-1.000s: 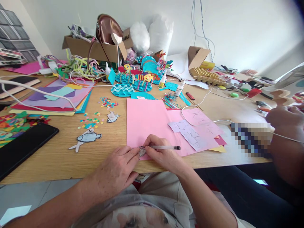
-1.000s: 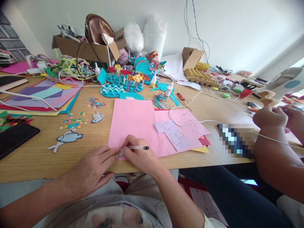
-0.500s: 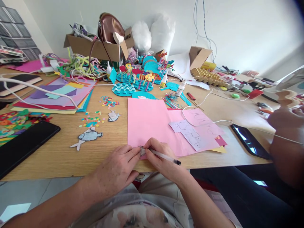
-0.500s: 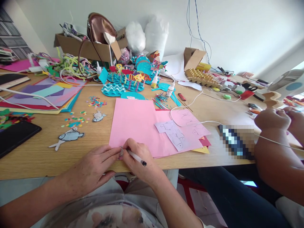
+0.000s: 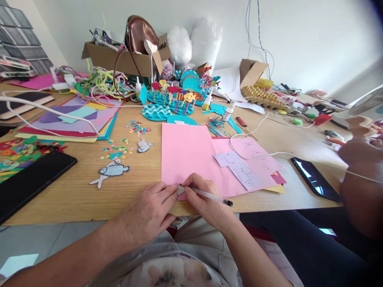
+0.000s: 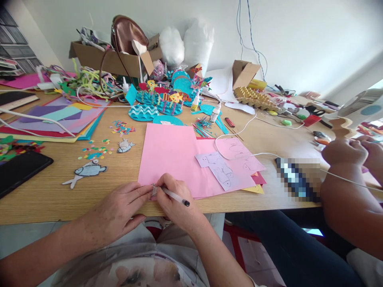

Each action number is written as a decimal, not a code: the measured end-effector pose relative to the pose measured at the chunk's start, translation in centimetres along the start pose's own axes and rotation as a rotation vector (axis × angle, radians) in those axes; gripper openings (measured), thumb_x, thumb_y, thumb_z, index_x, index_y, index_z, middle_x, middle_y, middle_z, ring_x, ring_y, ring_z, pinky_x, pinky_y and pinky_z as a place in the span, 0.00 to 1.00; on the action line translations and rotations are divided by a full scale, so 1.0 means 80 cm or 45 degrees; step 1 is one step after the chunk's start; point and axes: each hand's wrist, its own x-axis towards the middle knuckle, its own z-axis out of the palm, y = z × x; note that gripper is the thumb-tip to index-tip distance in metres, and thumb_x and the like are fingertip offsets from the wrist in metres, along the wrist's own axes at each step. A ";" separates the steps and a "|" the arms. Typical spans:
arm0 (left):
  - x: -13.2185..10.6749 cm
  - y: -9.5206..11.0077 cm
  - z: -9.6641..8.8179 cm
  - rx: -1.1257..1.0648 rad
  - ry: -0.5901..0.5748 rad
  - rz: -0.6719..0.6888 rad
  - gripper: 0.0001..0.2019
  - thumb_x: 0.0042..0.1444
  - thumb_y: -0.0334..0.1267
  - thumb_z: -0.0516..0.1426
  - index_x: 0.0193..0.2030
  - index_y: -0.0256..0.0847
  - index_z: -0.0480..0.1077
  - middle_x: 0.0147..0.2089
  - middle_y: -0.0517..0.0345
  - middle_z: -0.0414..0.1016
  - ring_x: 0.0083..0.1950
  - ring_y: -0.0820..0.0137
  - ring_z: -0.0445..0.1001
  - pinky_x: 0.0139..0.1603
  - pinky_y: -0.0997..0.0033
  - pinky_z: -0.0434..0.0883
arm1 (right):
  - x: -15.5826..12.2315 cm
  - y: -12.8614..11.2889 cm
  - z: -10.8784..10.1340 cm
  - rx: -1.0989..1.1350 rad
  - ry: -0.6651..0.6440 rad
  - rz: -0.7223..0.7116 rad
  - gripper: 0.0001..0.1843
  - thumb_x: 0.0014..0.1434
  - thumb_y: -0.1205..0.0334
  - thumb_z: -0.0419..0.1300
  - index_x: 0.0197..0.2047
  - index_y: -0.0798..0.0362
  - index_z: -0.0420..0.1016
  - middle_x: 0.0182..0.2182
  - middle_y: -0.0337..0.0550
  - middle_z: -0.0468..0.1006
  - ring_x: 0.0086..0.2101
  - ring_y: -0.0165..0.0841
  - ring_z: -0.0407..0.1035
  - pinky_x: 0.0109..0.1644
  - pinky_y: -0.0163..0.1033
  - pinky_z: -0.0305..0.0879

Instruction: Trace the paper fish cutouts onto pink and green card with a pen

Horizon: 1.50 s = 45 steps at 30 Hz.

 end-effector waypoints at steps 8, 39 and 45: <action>0.001 0.000 0.001 -0.001 0.005 0.001 0.19 0.52 0.31 0.59 0.52 0.34 0.67 0.54 0.48 0.71 0.52 0.59 0.67 0.53 0.57 0.69 | 0.000 0.003 0.001 -0.032 0.019 0.016 0.05 0.54 0.70 0.50 0.30 0.51 0.63 0.21 0.34 0.67 0.22 0.28 0.60 0.27 0.32 0.53; 0.004 0.000 0.000 0.065 -0.038 -0.004 0.16 0.54 0.32 0.56 0.51 0.33 0.68 0.54 0.49 0.70 0.51 0.60 0.66 0.53 0.58 0.68 | 0.000 0.010 -0.019 0.120 -0.080 0.074 0.06 0.54 0.72 0.50 0.29 0.52 0.62 0.19 0.31 0.63 0.22 0.25 0.57 0.26 0.31 0.50; 0.002 0.001 -0.003 0.065 -0.052 0.009 0.18 0.55 0.33 0.56 0.53 0.32 0.66 0.54 0.49 0.70 0.51 0.60 0.64 0.53 0.59 0.66 | 0.002 0.011 -0.020 0.126 -0.084 0.087 0.06 0.54 0.71 0.51 0.29 0.52 0.63 0.20 0.31 0.64 0.22 0.25 0.57 0.25 0.31 0.50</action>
